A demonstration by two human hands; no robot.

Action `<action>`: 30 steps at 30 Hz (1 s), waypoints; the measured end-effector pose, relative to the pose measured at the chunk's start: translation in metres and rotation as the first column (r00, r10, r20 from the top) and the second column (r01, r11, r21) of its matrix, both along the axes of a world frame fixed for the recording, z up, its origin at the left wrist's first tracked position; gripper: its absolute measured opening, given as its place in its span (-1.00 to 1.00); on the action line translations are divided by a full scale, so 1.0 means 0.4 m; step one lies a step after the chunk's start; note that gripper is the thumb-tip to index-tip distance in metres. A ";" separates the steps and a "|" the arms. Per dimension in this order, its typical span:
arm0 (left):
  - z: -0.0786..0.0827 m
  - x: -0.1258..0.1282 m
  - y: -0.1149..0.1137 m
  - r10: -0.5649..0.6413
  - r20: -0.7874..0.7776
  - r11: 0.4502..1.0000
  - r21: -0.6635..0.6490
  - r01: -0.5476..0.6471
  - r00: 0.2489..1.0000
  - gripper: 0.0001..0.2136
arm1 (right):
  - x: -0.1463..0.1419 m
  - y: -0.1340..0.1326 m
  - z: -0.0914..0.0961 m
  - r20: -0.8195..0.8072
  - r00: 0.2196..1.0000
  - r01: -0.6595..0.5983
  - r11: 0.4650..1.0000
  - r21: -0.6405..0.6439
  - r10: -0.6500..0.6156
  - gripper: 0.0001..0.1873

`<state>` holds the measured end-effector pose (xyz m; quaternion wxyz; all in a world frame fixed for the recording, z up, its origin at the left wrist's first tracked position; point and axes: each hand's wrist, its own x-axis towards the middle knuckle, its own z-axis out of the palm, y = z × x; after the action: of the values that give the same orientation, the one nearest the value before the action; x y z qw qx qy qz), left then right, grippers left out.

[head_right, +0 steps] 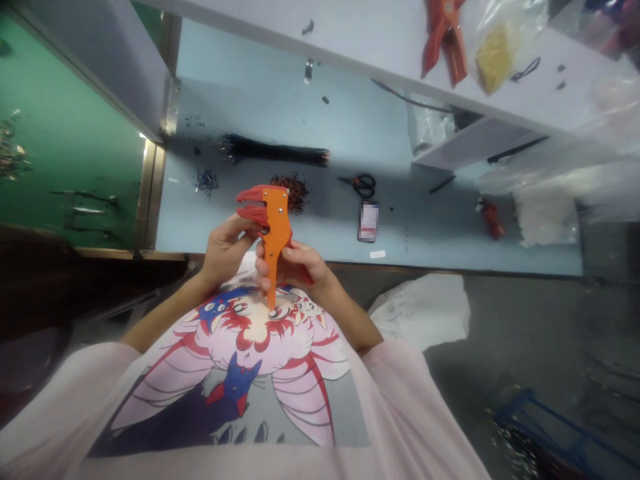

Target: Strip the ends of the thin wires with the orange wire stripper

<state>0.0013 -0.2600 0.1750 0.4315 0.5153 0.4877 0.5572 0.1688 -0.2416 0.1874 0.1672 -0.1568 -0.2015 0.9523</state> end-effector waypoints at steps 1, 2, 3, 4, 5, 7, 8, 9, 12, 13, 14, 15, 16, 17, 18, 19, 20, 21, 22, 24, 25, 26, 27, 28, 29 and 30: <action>0.001 -0.001 0.000 -0.002 -0.001 1.000 0.002 0.002 1.000 -0.91 | -0.001 0.000 0.001 -0.010 1.000 0.000 1.000 -0.014 0.000 -0.61; 0.002 -0.001 0.000 -0.006 -0.005 1.000 0.003 0.006 1.000 -0.91 | -0.001 0.001 0.002 -0.023 1.000 0.001 1.000 -0.028 -0.002 -0.63; 0.003 -0.001 0.001 -0.011 -0.011 1.000 0.003 0.011 1.000 -0.90 | -0.002 0.001 0.004 -0.037 0.999 0.004 0.999 -0.040 -0.005 -0.65; 0.003 -0.002 0.002 -0.017 -0.018 1.000 0.001 0.018 1.000 -0.90 | -0.003 0.001 0.005 -0.049 0.999 0.009 0.999 -0.050 -0.012 -0.67; 0.004 -0.002 0.002 -0.023 -0.026 1.000 -0.001 0.023 0.999 -0.90 | -0.004 0.001 0.006 -0.059 0.998 0.017 0.998 -0.059 -0.020 -0.69; 0.004 -0.003 0.005 -0.031 -0.039 1.000 -0.004 0.030 0.999 -0.90 | -0.005 0.000 0.009 -0.066 0.997 0.036 0.997 -0.069 -0.040 -0.73; 0.003 -0.003 0.006 -0.033 -0.042 0.999 -0.004 0.033 0.999 -0.90 | -0.006 0.000 0.011 -0.063 0.997 0.044 0.996 -0.071 -0.049 -0.74; 0.003 -0.003 0.007 -0.034 -0.044 0.999 -0.004 0.034 0.998 -0.90 | -0.007 0.000 0.012 -0.058 0.997 0.051 0.996 -0.070 -0.055 -0.75; 0.001 -0.003 0.009 -0.033 -0.058 0.999 -0.014 0.033 0.998 -0.90 | -0.008 0.002 0.015 -0.040 0.997 0.063 0.996 -0.057 -0.066 -0.74; 0.001 -0.003 0.009 -0.031 -0.067 0.999 -0.018 0.030 0.997 -0.90 | -0.008 0.002 0.015 -0.034 0.997 0.068 0.996 -0.054 -0.070 -0.74; 0.000 -0.003 0.010 -0.027 -0.077 0.999 -0.019 0.026 0.997 -0.90 | -0.008 0.003 0.015 -0.027 0.997 0.070 0.996 -0.053 -0.072 -0.74; 0.000 -0.003 0.010 -0.024 -0.086 1.000 -0.019 0.022 0.996 -0.90 | -0.009 0.004 0.015 -0.020 0.997 0.070 0.996 -0.051 -0.071 -0.73; 0.000 -0.003 0.010 -0.022 -0.092 1.000 -0.019 0.020 0.996 -0.90 | -0.009 0.005 0.014 -0.014 0.998 0.068 0.997 -0.048 -0.068 -0.73; 0.000 -0.003 0.010 -0.021 -0.096 1.000 -0.018 0.019 0.995 -0.90 | -0.009 0.006 0.014 -0.007 0.998 0.065 0.997 -0.044 -0.065 -0.73; 0.000 -0.003 0.011 -0.020 -0.097 1.000 -0.018 0.018 0.995 -0.91 | -0.009 0.006 0.014 -0.002 0.998 0.063 0.997 -0.039 -0.063 -0.73; 0.000 -0.002 0.011 -0.019 -0.098 1.000 -0.020 0.017 0.995 -0.91 | -0.010 0.006 0.014 0.005 0.998 0.062 0.997 -0.035 -0.062 -0.73; -0.001 -0.002 0.011 -0.019 -0.097 1.000 -0.022 0.017 0.995 -0.91 | -0.010 0.006 0.015 0.014 0.998 0.063 0.997 -0.033 -0.062 -0.73; -0.001 -0.002 0.012 -0.021 -0.096 1.000 -0.025 0.019 0.995 -0.91 | -0.011 0.005 0.016 0.023 0.998 0.067 0.997 -0.032 -0.066 -0.74; -0.002 -0.002 0.012 -0.023 -0.096 0.999 -0.028 0.020 0.995 -0.91 | -0.011 0.005 0.016 0.032 0.997 0.069 0.997 -0.033 -0.068 -0.74; -0.003 -0.002 0.013 -0.028 -0.099 0.999 -0.035 0.024 0.995 -0.91 | -0.011 0.003 0.015 0.039 0.996 0.076 0.996 -0.036 -0.074 -0.74; -0.004 -0.002 0.013 -0.029 -0.101 0.999 -0.039 0.025 0.994 -0.91 | -0.011 0.003 0.014 0.039 0.996 0.080 0.996 -0.036 -0.078 -0.74; -0.005 -0.002 0.013 -0.030 -0.102 0.999 -0.043 0.026 0.994 -0.90 | -0.010 0.002 0.011 0.034 0.996 0.083 0.996 -0.034 -0.082 -0.73; -0.005 -0.002 0.013 -0.030 -0.101 0.998 -0.049 0.025 0.994 -0.90 | -0.010 0.002 0.008 0.026 0.996 0.087 0.996 -0.032 -0.086 -0.73; -0.005 -0.002 0.013 -0.028 -0.099 0.998 -0.056 0.022 0.995 -0.90 | -0.010 0.002 0.004 0.021 0.996 0.090 0.995 -0.031 -0.090 -0.73; -0.004 -0.001 0.014 -0.024 -0.097 0.998 -0.063 0.018 0.995 -0.90 | -0.009 0.002 0.001 0.020 0.995 0.095 0.995 -0.030 -0.095 -0.74; -0.004 -0.001 0.014 -0.021 -0.096 0.997 -0.072 0.014 0.995 -0.90 | -0.010 0.002 -0.002 0.024 0.995 0.102 0.994 -0.034 -0.101 -0.76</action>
<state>0.0010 -0.2545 0.1734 0.4301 0.5304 0.5230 0.5100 0.1649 -0.2407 0.1866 0.2103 -0.1801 -0.1782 0.9442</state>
